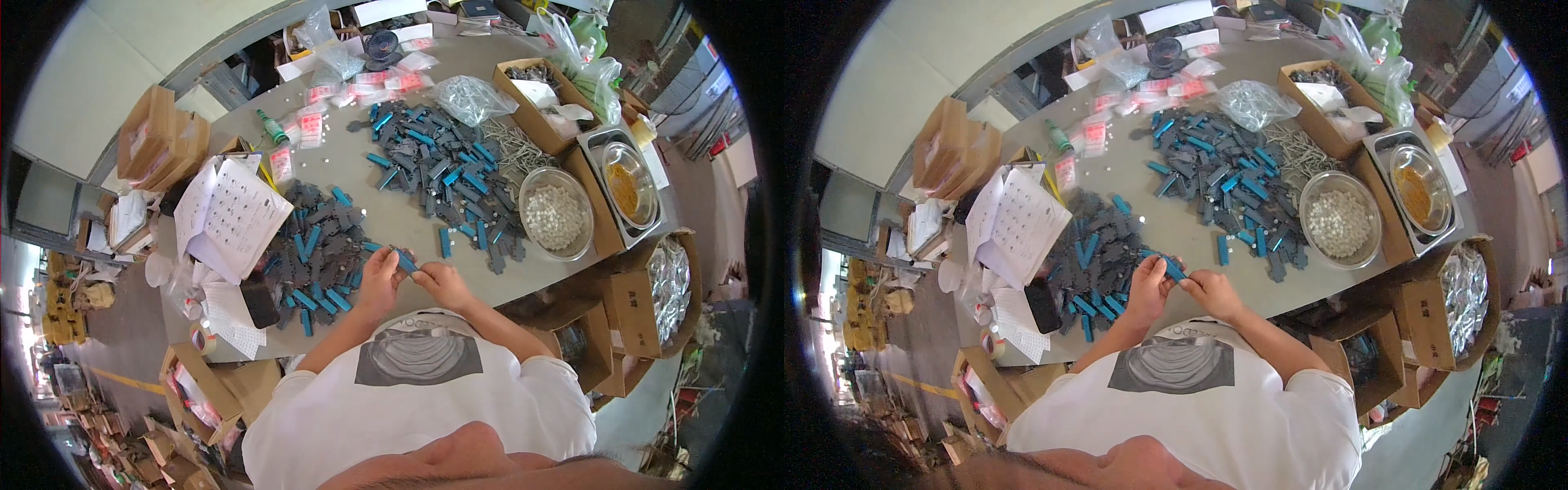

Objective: The person sits at a table in a warehouse and assembles small blue and grey plastic components by hand. They pick up a grey base piece, insert a blue piece into it, and place the finished unit on a growing pile. The process is repeated continuously with various small parts from the table.

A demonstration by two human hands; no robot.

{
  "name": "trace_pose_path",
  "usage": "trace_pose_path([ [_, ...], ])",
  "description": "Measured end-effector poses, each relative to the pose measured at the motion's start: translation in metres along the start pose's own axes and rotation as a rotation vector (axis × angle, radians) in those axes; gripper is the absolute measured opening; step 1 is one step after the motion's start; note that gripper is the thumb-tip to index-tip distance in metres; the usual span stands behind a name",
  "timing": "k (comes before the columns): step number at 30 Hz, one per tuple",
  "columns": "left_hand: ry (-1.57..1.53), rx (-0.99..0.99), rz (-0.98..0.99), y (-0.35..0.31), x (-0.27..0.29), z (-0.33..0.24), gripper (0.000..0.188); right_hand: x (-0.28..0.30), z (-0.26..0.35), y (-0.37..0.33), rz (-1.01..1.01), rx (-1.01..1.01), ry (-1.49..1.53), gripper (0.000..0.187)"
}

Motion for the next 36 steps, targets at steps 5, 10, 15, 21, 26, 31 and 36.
trace_pose_path([
  [5,-0.043,0.041,-0.02,-0.001,0.001,0.002,0.018,-0.012,-0.009,0.001,-0.063,0.127,-0.107,0.03],
  [10,0.38,-0.118,-0.345,0.0,0.021,-0.015,0.018,-0.004,-0.045,0.003,0.05,-0.055,-0.263,0.028],
  [15,1.158,-0.92,-0.923,0.012,0.102,-0.102,0.027,0.066,-0.118,-0.028,-0.119,-0.334,-0.916,0.031],
  [21,1.541,-0.805,-0.538,0.044,0.034,-0.079,0.032,0.079,-0.143,-0.049,-0.291,-0.463,-0.704,0.03],
  [26,2.011,-0.864,0.3,0.091,-0.019,0.038,0.027,0.072,-0.154,-0.054,-0.272,-0.368,-0.584,0.031],
  [31,2.16,-0.895,0.347,0.112,-0.026,0.058,0.021,0.071,-0.138,-0.066,-0.283,-0.288,-0.321,0.032],
  [36,1.803,-0.301,0.31,0.108,-0.016,0.048,0.022,0.073,-0.099,-0.059,-0.264,-0.348,0.222,0.032],
])
Point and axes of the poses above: each hand's wrist, its own y-axis towards the middle knuckle, its own x-axis out of the back of the hand, z = x × y, the point moved 2 cm from there along y, towards the middle knuckle, and after that the axes turned 13 degrees about x, right-handed, at the moved point
